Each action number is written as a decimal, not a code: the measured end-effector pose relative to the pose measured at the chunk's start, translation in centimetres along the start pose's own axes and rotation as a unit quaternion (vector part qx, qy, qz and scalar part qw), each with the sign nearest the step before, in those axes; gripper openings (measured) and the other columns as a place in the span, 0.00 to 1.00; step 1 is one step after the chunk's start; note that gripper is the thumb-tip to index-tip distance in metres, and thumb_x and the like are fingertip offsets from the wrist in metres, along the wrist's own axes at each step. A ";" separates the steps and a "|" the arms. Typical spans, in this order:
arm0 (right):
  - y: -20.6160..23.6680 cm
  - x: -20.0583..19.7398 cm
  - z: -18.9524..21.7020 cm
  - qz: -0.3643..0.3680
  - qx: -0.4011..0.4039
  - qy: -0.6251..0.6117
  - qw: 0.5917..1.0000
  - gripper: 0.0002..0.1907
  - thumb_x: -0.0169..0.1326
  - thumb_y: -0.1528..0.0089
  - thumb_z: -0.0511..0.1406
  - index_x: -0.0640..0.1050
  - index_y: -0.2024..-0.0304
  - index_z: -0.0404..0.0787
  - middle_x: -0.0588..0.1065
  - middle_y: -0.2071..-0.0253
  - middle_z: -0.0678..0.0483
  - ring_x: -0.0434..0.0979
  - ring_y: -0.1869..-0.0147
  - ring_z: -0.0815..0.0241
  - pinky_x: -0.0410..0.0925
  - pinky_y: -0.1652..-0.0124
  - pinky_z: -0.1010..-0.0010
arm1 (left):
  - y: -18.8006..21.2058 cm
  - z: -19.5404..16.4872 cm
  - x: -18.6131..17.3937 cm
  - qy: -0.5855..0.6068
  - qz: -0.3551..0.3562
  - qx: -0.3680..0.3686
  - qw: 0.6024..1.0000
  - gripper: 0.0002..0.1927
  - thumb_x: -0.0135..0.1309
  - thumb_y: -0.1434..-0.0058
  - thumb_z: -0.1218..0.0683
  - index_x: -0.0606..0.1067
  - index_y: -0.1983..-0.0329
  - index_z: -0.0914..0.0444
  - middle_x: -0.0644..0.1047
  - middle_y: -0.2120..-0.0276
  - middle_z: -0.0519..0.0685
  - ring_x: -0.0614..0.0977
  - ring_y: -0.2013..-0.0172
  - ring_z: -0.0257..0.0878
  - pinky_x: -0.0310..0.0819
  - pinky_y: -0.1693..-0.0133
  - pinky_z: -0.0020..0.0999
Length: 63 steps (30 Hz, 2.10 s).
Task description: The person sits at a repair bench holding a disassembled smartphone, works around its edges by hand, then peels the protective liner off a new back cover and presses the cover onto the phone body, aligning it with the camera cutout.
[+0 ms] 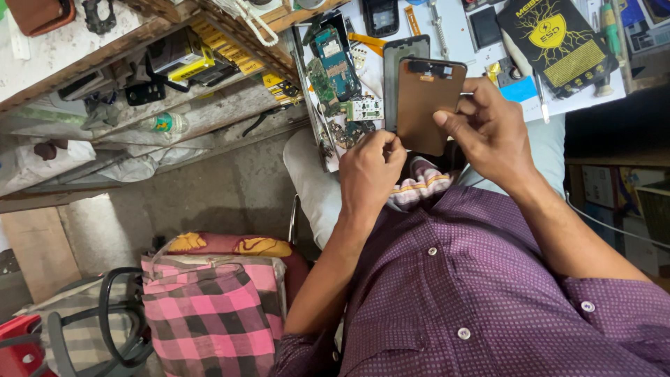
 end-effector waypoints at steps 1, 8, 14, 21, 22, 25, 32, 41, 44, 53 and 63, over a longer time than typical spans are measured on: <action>0.1 0.0 0.1 -0.004 0.011 0.031 0.999 0.15 0.58 0.30 0.28 0.70 0.43 0.32 0.72 0.62 0.55 0.69 0.61 0.72 0.64 0.63 0.80 | -0.1 0.0 0.1 -0.019 -0.004 0.013 1.000 0.04 0.60 0.41 0.59 0.77 0.68 0.63 0.81 0.69 0.52 0.84 0.70 0.48 0.77 0.66 0.40; 0.0 0.1 0.3 0.012 -0.017 0.040 0.999 0.13 0.58 0.30 0.29 0.70 0.45 0.32 0.76 0.62 0.63 0.69 0.61 0.78 0.64 0.64 0.84 | -0.3 0.2 0.8 -0.056 0.000 0.034 0.998 0.07 0.59 0.44 0.60 0.71 0.72 0.63 0.78 0.72 0.51 0.82 0.72 0.50 0.76 0.68 0.43; 0.0 0.5 0.1 -0.001 0.001 0.058 0.998 0.14 0.59 0.30 0.28 0.71 0.44 0.32 0.76 0.63 0.57 0.67 0.64 0.74 0.63 0.66 0.81 | -0.3 -0.2 1.3 -0.085 -0.043 0.034 0.995 0.07 0.59 0.46 0.61 0.71 0.72 0.63 0.77 0.71 0.53 0.80 0.72 0.53 0.74 0.69 0.46; -0.2 0.6 0.1 -0.009 -0.019 -0.045 0.999 0.17 0.55 0.28 0.26 0.67 0.39 0.30 0.79 0.50 0.52 0.77 0.52 0.69 0.71 0.55 0.79 | -0.5 -0.3 1.1 -0.019 -0.094 0.058 0.994 0.07 0.57 0.47 0.64 0.70 0.71 0.64 0.73 0.72 0.51 0.79 0.73 0.50 0.74 0.69 0.42; -0.2 0.6 0.0 -0.008 -0.016 -0.067 0.998 0.17 0.54 0.28 0.26 0.67 0.38 0.30 0.79 0.51 0.51 0.77 0.54 0.69 0.72 0.56 0.78 | -0.5 -0.2 1.1 -0.002 -0.098 0.062 0.993 0.07 0.57 0.47 0.65 0.70 0.70 0.64 0.73 0.72 0.51 0.78 0.73 0.49 0.74 0.69 0.41; -0.3 0.4 -0.5 -0.011 -0.002 -0.107 0.994 0.18 0.55 0.27 0.26 0.66 0.37 0.30 0.79 0.53 0.50 0.77 0.56 0.68 0.71 0.56 0.77 | -0.1 0.4 1.2 0.085 -0.086 0.029 0.992 0.08 0.58 0.49 0.65 0.70 0.71 0.64 0.72 0.74 0.47 0.77 0.75 0.38 0.72 0.71 0.34; -0.5 0.2 -1.5 -0.011 0.015 -0.142 0.990 0.18 0.55 0.28 0.26 0.66 0.38 0.31 0.79 0.53 0.49 0.78 0.57 0.67 0.72 0.56 0.77 | 0.8 3.4 2.4 0.288 -0.024 -0.139 0.947 0.05 0.56 0.43 0.66 0.73 0.72 0.66 0.71 0.80 0.39 0.69 0.77 0.23 0.62 0.74 0.23; -0.9 -1.0 -1.6 -0.029 0.014 -0.135 0.990 0.17 0.55 0.27 0.27 0.66 0.38 0.32 0.80 0.49 0.46 0.82 0.50 0.63 0.75 0.52 0.74 | 0.5 6.3 1.6 0.493 -0.042 -0.211 0.843 0.06 0.46 0.39 0.64 0.70 0.72 0.65 0.75 0.78 0.48 0.73 0.81 0.31 0.67 0.77 0.27; -1.1 -1.2 -1.7 -0.041 0.035 -0.143 0.988 0.17 0.55 0.28 0.28 0.67 0.39 0.34 0.80 0.50 0.48 0.82 0.53 0.63 0.75 0.56 0.74 | 0.7 7.1 0.5 0.520 -0.043 -0.184 0.833 0.08 0.40 0.39 0.62 0.66 0.74 0.63 0.73 0.79 0.48 0.71 0.82 0.33 0.67 0.77 0.28; -1.3 -1.1 -2.0 -0.052 0.071 -0.233 0.968 0.16 0.54 0.29 0.27 0.68 0.40 0.36 0.81 0.51 0.48 0.83 0.55 0.65 0.75 0.59 0.75 | 0.2 8.3 -1.4 0.317 -0.137 -0.161 0.925 0.11 0.41 0.33 0.59 0.68 0.72 0.64 0.69 0.80 0.44 0.71 0.79 0.30 0.65 0.75 0.27; -1.3 -0.7 -2.0 -0.038 0.090 -0.256 0.962 0.16 0.54 0.29 0.26 0.69 0.40 0.36 0.81 0.52 0.49 0.82 0.57 0.64 0.74 0.61 0.75 | -1.2 5.8 -4.2 0.121 -0.210 -0.078 0.967 0.12 0.53 0.25 0.53 0.73 0.54 0.68 0.77 0.65 0.49 0.77 0.64 0.35 0.71 0.59 0.31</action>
Point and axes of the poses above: each hand's wrist, its own y-axis away from the middle knuckle, its own x-axis out of the palm, z = x × y, the point moved 1 cm from there along -y, towards the middle knuckle
